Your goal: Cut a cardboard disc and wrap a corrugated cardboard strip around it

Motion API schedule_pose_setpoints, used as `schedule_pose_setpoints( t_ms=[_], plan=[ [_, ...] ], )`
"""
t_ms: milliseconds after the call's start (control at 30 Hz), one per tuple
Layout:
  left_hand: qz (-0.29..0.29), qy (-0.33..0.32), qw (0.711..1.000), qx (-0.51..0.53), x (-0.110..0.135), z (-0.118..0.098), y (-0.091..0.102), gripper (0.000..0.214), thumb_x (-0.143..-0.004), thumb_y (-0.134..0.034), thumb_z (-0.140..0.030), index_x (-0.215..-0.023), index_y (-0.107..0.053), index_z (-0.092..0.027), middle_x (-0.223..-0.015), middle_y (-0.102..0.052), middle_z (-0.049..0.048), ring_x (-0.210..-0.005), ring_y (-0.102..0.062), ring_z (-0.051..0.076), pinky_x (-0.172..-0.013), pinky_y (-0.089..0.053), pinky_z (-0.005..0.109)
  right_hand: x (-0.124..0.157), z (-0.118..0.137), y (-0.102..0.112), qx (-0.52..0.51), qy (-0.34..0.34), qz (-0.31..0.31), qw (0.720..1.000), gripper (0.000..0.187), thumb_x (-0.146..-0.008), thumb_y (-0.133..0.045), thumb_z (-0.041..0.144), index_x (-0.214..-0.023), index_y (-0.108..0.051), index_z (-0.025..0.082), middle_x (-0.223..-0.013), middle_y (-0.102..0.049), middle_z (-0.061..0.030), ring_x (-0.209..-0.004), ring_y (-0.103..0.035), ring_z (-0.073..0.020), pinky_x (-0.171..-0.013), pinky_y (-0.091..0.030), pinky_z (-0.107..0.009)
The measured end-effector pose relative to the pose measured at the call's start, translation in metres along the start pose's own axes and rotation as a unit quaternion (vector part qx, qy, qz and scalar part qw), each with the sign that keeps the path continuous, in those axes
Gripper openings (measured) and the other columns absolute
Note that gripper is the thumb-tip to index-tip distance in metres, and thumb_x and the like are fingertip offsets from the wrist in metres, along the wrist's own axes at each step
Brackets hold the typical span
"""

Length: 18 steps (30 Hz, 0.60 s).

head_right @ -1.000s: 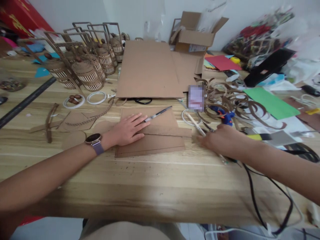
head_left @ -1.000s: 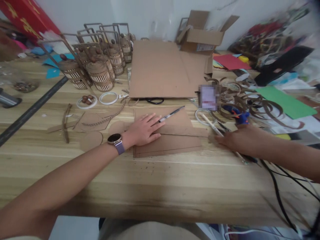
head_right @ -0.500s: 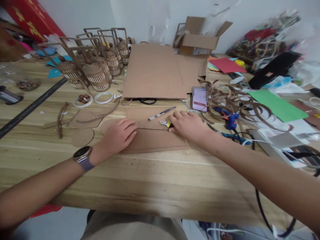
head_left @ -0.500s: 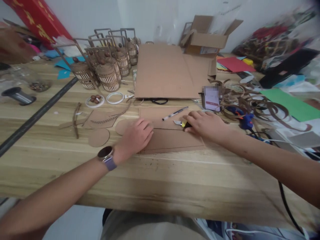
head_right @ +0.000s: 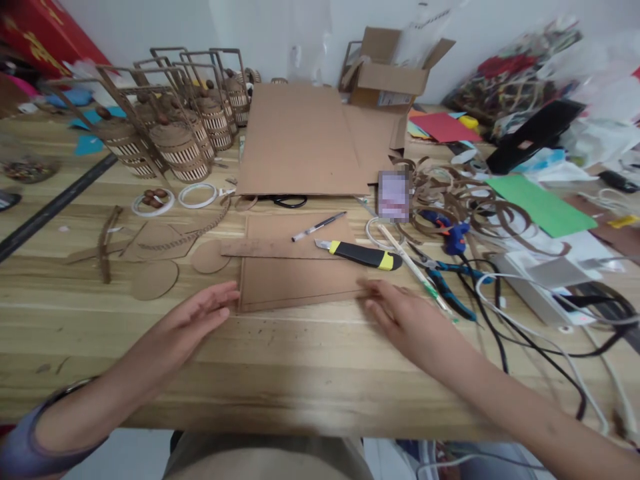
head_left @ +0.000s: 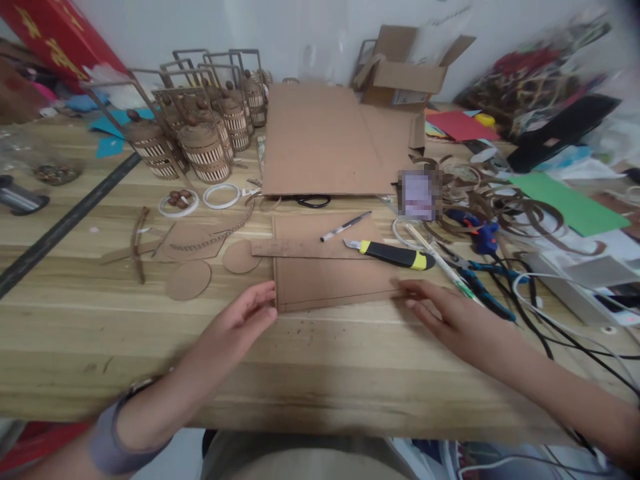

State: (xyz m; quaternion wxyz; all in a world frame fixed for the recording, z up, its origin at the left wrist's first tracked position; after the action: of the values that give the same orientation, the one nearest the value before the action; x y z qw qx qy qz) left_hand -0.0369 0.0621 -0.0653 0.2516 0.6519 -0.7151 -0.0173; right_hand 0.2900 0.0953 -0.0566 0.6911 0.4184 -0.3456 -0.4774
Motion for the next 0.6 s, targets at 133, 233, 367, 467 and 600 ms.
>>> schedule_pose_setpoints(
  t_ms=[133, 233, 367, 467, 600],
  plan=[
    [-0.031, 0.044, 0.989, 0.135, -0.013, 0.007, 0.000, 0.049, -0.075, -0.065, -0.041, -0.119, -0.063, -0.019, -0.128, -0.067, 0.0114, -0.121, -0.061, 0.028, -0.105, -0.046, 0.044, -0.008, -0.017, 0.001, -0.169, -0.102, -0.001, 0.980, 0.043, -0.083, -0.056, 0.056, -0.109, -0.066, 0.023, -0.102, -0.075, -0.0090, -0.092, -0.071, -0.0284, -0.077, -0.058, -0.043],
    [-0.032, 0.039, 0.984, 0.169, -0.023, 0.008, 0.000, 0.046, -0.069, -0.070, -0.037, -0.110, -0.065, -0.018, -0.111, -0.069, 0.0072, -0.100, -0.066, 0.023, -0.091, -0.051, 0.038, -0.011, -0.028, -0.003, -0.333, -0.187, -0.009, 0.924, 0.044, -0.071, -0.074, 0.056, -0.100, -0.069, 0.023, -0.088, -0.071, -0.0042, -0.079, -0.068, -0.0215, -0.073, -0.059, -0.037],
    [0.041, 0.059, 0.981, 0.182, -0.032, 0.009, -0.011, 0.043, -0.068, -0.073, -0.036, -0.106, -0.070, -0.017, -0.081, -0.065, -0.0001, -0.077, -0.062, 0.016, -0.074, -0.049, 0.030, -0.011, -0.027, -0.015, -0.511, -0.257, 0.004, 0.820, 0.037, -0.058, -0.090, 0.037, -0.087, -0.073, 0.022, -0.090, -0.069, -0.0014, -0.082, -0.069, -0.0157, -0.087, -0.060, -0.030],
    [0.039, 0.046, 0.979, 0.196, -0.038, 0.008, -0.012, 0.040, -0.069, -0.075, -0.035, -0.105, -0.073, -0.018, -0.077, -0.065, -0.0012, -0.074, -0.059, 0.014, -0.071, -0.046, 0.028, -0.011, -0.025, -0.018, -0.551, -0.270, -0.007, 0.790, 0.032, -0.059, -0.090, 0.024, -0.087, -0.075, 0.023, -0.092, -0.071, -0.0009, -0.083, -0.070, -0.0141, -0.086, -0.061, -0.025],
    [0.036, 0.048, 0.976, 0.210, -0.039, 0.008, -0.013, 0.039, -0.066, -0.078, -0.034, -0.101, -0.074, -0.018, -0.079, -0.067, -0.0008, -0.073, -0.059, 0.013, -0.070, -0.045, 0.026, -0.011, -0.023, -0.021, -0.579, -0.260, 0.007, 0.773, 0.027, -0.069, -0.084, 0.019, -0.095, -0.076, 0.023, -0.086, -0.074, -0.0005, -0.078, -0.072, -0.0129, -0.078, -0.063, -0.023]
  ],
)
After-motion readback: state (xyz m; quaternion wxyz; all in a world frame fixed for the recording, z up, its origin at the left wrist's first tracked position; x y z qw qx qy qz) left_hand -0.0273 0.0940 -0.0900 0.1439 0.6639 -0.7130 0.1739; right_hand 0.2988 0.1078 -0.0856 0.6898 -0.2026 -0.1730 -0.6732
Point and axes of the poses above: each hand's wrist, its own x-axis away from the middle knuckle, its own y-axis out of the back of the hand, z = x × y, the point moved 7 cm from there along -x, towards the middle knuckle
